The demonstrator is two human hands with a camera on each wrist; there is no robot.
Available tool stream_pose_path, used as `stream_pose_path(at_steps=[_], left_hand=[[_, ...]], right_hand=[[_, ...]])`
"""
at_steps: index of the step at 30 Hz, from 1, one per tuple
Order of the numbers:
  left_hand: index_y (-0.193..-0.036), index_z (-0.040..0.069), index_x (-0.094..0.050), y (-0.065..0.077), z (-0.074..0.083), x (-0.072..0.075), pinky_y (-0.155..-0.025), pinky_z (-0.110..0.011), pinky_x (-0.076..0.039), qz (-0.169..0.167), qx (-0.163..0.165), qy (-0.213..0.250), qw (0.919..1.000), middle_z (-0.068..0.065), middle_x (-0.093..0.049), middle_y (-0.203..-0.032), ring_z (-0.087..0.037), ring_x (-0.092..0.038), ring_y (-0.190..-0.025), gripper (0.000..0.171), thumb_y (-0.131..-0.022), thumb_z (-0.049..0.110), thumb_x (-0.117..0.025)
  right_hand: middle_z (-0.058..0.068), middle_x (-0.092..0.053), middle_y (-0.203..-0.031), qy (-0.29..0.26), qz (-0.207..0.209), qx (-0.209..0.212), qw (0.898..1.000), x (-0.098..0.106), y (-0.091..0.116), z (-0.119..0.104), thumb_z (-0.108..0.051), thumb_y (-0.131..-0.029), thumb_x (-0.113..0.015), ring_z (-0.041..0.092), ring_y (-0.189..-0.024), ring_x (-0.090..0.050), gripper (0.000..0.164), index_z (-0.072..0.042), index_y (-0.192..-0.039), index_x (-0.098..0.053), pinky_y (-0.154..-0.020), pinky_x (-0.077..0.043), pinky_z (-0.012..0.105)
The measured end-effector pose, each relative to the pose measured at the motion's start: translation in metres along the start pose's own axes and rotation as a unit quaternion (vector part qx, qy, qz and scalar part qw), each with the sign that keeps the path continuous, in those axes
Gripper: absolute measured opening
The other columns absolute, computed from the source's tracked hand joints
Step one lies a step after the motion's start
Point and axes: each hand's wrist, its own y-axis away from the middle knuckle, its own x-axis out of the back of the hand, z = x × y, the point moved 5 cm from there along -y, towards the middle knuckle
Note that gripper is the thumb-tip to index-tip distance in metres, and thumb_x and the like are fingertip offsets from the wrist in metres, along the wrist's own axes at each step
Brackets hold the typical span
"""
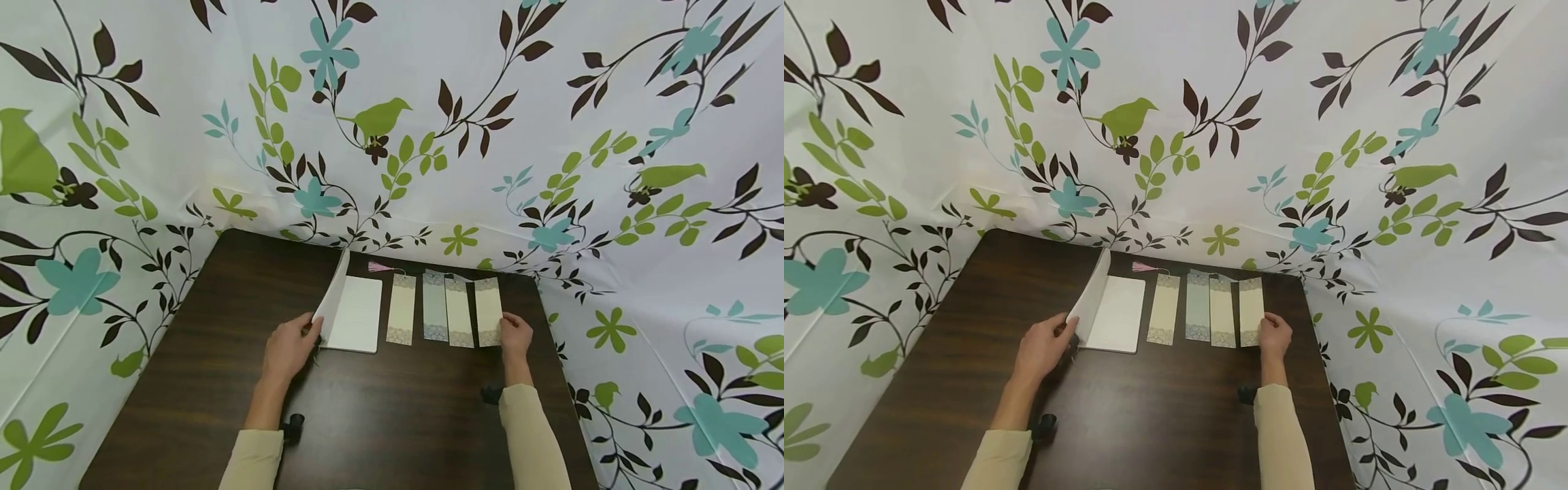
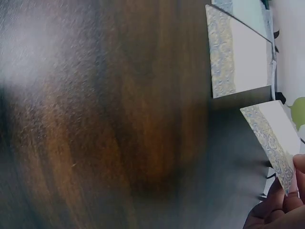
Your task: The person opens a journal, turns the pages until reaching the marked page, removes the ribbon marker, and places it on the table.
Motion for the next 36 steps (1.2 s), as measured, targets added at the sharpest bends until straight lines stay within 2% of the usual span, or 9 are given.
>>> stream_pose_path(at_steps=[3, 5, 8, 12, 19, 24, 27, 31, 36], left_hand=[[-0.141, 0.015, -0.069, -0.001, 0.005, -0.001, -0.068, -0.051, -0.055, 0.011, -0.019, -0.037, 0.9991, -0.007, -0.081, -0.104, -0.026, -0.071, -0.079, 0.045, -0.111, 0.046, -0.058], [-0.146, 0.015, -0.065, -0.003, 0.008, -0.002, -0.071, -0.055, -0.056, 0.014, -0.028, -0.05, 0.9982, -0.009, -0.081, -0.109, -0.03, -0.074, -0.085, 0.047, -0.11, 0.044, -0.058], [-0.148, 0.015, -0.063, -0.003, 0.013, -0.005, -0.082, -0.06, -0.058, 0.015, -0.038, -0.052, 0.9978, -0.01, -0.079, -0.123, -0.034, -0.076, -0.102, 0.047, -0.11, 0.042, -0.06], [-0.146, 0.011, -0.065, 0.0, 0.02, -0.007, -0.098, -0.063, -0.055, 0.026, -0.067, -0.057, 0.9958, -0.015, -0.073, -0.137, -0.039, -0.071, -0.121, 0.045, -0.109, 0.037, -0.064], [-0.152, 0.015, -0.063, 0.005, 0.036, -0.022, -0.103, -0.06, -0.054, 0.045, -0.142, -0.096, 0.9842, -0.015, -0.068, -0.143, -0.038, -0.066, -0.129, 0.048, -0.107, 0.031, -0.069], [-0.154, 0.018, -0.061, 0.009, 0.041, -0.041, -0.101, -0.059, -0.055, 0.044, -0.178, -0.11, 0.9769, -0.013, -0.068, -0.144, -0.037, -0.067, -0.128, 0.053, -0.103, 0.027, -0.073], [-0.156, 0.019, -0.059, 0.01, 0.039, -0.054, -0.103, -0.06, -0.053, 0.022, -0.18, -0.123, 0.9758, -0.013, -0.067, -0.145, -0.036, -0.065, -0.13, 0.058, -0.101, 0.029, -0.076], [-0.158, 0.019, -0.056, 0.014, 0.034, -0.068, -0.107, -0.061, -0.049, -0.033, -0.163, -0.143, 0.9756, -0.014, -0.059, -0.154, -0.037, -0.058, -0.138, 0.062, -0.101, 0.032, -0.078], [-0.159, 0.019, -0.053, 0.016, 0.025, -0.07, -0.112, -0.067, -0.042, -0.1, -0.13, -0.122, 0.9788, -0.017, -0.05, -0.163, -0.041, -0.051, -0.146, 0.068, -0.099, 0.037, -0.08]], right_hand=[[0.017, -0.064, -0.123, 0.008, -0.007, -0.005, 1.0, -0.001, -0.001, 0.004, -0.011, -0.107, -0.059, 0.022, -0.102, -0.057, 0.034, 0.002, -0.137, -0.07, -0.071, -0.045, 0.019], [0.018, -0.064, -0.124, 0.017, -0.011, -0.004, 1.0, -0.002, 0.0, 0.006, -0.012, -0.107, -0.059, 0.023, -0.102, -0.057, 0.034, 0.002, -0.137, -0.07, -0.072, -0.045, 0.022], [0.019, -0.063, -0.124, 0.03, -0.012, -0.007, 0.999, -0.003, 0.0, 0.01, -0.012, -0.108, -0.057, 0.026, -0.104, -0.057, 0.035, 0.002, -0.138, -0.069, -0.076, -0.045, 0.027], [0.021, -0.064, -0.128, 0.043, -0.005, -0.019, 0.999, -0.004, 0.0, 0.016, -0.012, -0.107, -0.057, 0.032, -0.11, -0.059, 0.035, 0.001, -0.137, -0.069, -0.083, -0.047, 0.036], [0.025, -0.062, -0.139, 0.059, -0.003, -0.023, 0.998, -0.005, 0.003, 0.019, -0.017, -0.108, -0.054, 0.042, -0.126, -0.057, 0.038, 0.001, -0.138, -0.067, -0.104, -0.046, 0.054], [0.026, -0.057, -0.147, 0.055, -0.003, -0.029, 0.998, -0.006, 0.012, 0.015, -0.025, -0.111, -0.05, 0.046, -0.137, -0.051, 0.042, 0.0, -0.143, -0.062, -0.12, -0.034, 0.062], [0.026, -0.056, -0.149, 0.06, -0.011, -0.025, 0.998, -0.009, 0.02, 0.013, -0.028, -0.113, -0.047, 0.047, -0.141, -0.048, 0.044, -0.001, -0.145, -0.06, -0.126, -0.022, 0.066], [0.024, -0.057, -0.15, 0.063, -0.023, -0.019, 0.998, -0.017, 0.027, 0.012, -0.032, -0.113, -0.046, 0.047, -0.144, -0.046, 0.046, -0.002, -0.145, -0.06, -0.13, -0.008, 0.068], [0.024, -0.06, -0.147, 0.058, -0.022, 0.003, 0.998, -0.027, 0.033, 0.006, -0.032, -0.114, -0.047, 0.047, -0.144, -0.047, 0.043, -0.004, -0.141, -0.064, -0.129, -0.001, 0.07]])
